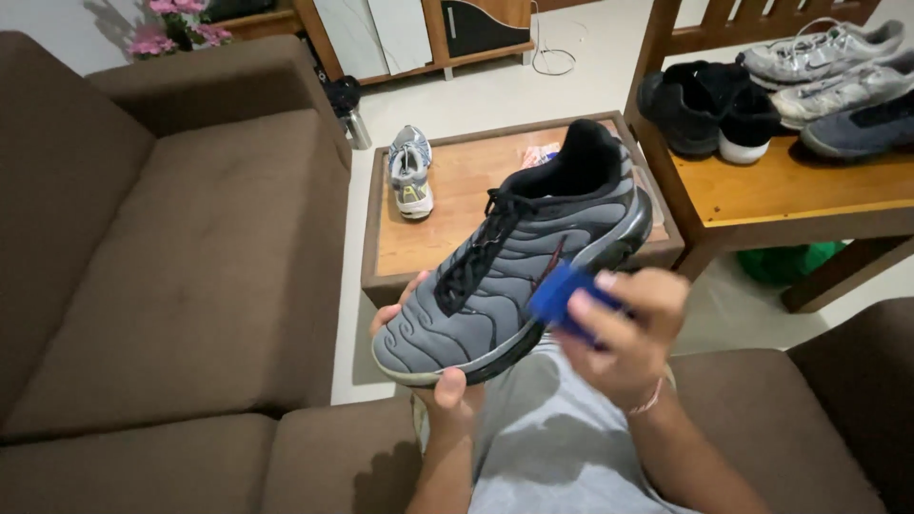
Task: Cleaning a grey and black sneaker with a blue brush while sitting on a sofa.
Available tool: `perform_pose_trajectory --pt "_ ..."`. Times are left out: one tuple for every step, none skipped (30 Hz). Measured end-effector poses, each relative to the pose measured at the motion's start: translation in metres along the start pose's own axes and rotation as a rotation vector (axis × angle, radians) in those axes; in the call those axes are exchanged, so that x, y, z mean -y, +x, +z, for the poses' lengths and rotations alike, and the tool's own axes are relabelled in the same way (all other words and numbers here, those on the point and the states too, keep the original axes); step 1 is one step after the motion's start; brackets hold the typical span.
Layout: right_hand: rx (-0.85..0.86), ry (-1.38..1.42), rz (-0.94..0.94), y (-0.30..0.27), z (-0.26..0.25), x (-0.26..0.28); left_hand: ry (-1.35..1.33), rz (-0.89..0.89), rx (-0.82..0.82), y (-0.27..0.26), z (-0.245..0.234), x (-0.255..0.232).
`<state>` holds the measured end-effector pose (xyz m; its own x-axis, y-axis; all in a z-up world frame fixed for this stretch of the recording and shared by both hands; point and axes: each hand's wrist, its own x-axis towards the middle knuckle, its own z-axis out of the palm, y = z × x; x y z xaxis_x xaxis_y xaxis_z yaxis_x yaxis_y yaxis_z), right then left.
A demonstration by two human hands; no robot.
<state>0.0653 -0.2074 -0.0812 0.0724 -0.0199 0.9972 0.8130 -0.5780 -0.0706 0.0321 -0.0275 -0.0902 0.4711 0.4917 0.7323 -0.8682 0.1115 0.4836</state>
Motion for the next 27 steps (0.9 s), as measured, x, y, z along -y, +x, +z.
perform_pose_trajectory --pt "-0.006 -0.004 0.007 0.007 0.002 -0.012 0.002 -0.003 0.010 0.000 -0.002 0.000" --pt "-0.044 -0.030 0.080 0.013 0.004 -0.024 0.004 -0.005 -0.013 -0.001 -0.003 0.000" --pt "-0.083 -0.055 0.153 0.019 0.006 -0.036 0.006 -0.007 -0.037 -0.002 -0.005 0.001" --pt "-0.082 -0.060 0.155 0.022 0.004 -0.031 0.004 -0.012 -0.035 0.000 -0.003 0.004" --pt "-0.082 -0.046 0.171 0.025 0.003 -0.025 -0.013 -0.004 -0.013 0.001 -0.002 0.007" --pt "-0.075 -0.025 0.183 0.027 0.002 -0.021 -0.027 0.007 -0.001 0.001 -0.001 0.011" --pt "-0.067 -0.021 0.182 0.021 0.004 -0.012 -0.025 0.005 -0.009 0.001 0.001 0.015" --pt "-0.014 0.043 0.126 0.012 0.004 0.002 -0.038 0.013 0.012 -0.002 0.000 0.014" --pt "0.038 0.108 0.070 0.003 0.004 0.016 -0.050 0.022 0.033 -0.005 -0.001 0.014" --pt "0.043 0.108 0.082 0.002 0.003 0.019 -0.043 0.011 0.033 -0.007 -0.002 0.013" --pt "0.066 0.094 0.012 0.002 0.001 0.021 -0.074 0.004 0.022 -0.008 -0.002 0.012" --pt "0.077 0.076 -0.067 0.005 0.003 0.019 -0.113 0.009 0.018 -0.004 0.000 0.014" --pt "0.071 0.073 -0.066 0.012 0.005 0.003 -0.113 0.010 0.026 -0.003 -0.001 0.011" --pt "0.016 -0.005 0.005 0.019 0.005 -0.013 -0.096 -0.004 0.013 -0.003 -0.002 0.007" --pt "-0.039 -0.082 0.075 0.025 0.006 -0.028 -0.078 -0.019 0.000 -0.004 -0.004 0.002" --pt "-0.036 -0.083 0.076 0.027 0.007 -0.028 -0.078 -0.022 -0.002 -0.003 -0.004 0.005" --pt "-0.051 -0.050 0.134 0.029 0.008 -0.027 -0.069 -0.031 0.003 -0.003 -0.005 0.008" --pt "-0.067 -0.013 0.188 0.032 0.010 -0.027 -0.060 -0.035 0.006 -0.002 -0.006 0.011" --pt "-0.064 -0.010 0.186 0.025 0.011 -0.016 -0.059 -0.034 0.001 -0.002 -0.005 0.014" --pt "-0.008 0.033 0.163 0.016 0.010 -0.004 -0.048 -0.032 0.023 -0.003 -0.005 0.015" --pt "0.047 0.077 0.139 0.007 0.010 0.008 -0.038 -0.031 0.044 -0.005 -0.005 0.016" --pt "0.052 0.075 0.150 0.006 0.010 0.014 -0.033 -0.042 0.046 -0.006 -0.006 0.015" --pt "0.064 0.085 0.071 0.005 0.009 0.020 -0.070 -0.042 0.039 -0.008 -0.006 0.015" --pt "0.069 0.089 -0.014 0.007 0.010 0.025 -0.115 -0.035 0.036 -0.006 -0.005 0.016" --pt "0.067 0.083 -0.010 0.009 0.009 0.012 -0.117 -0.040 0.043 -0.006 -0.006 0.012" --pt "0.040 0.040 0.069 0.012 0.008 -0.001 -0.097 -0.042 0.030 -0.006 -0.005 0.009" --pt "0.012 -0.003 0.147 0.015 0.007 -0.014 -0.076 -0.043 0.018 -0.006 -0.004 0.006"
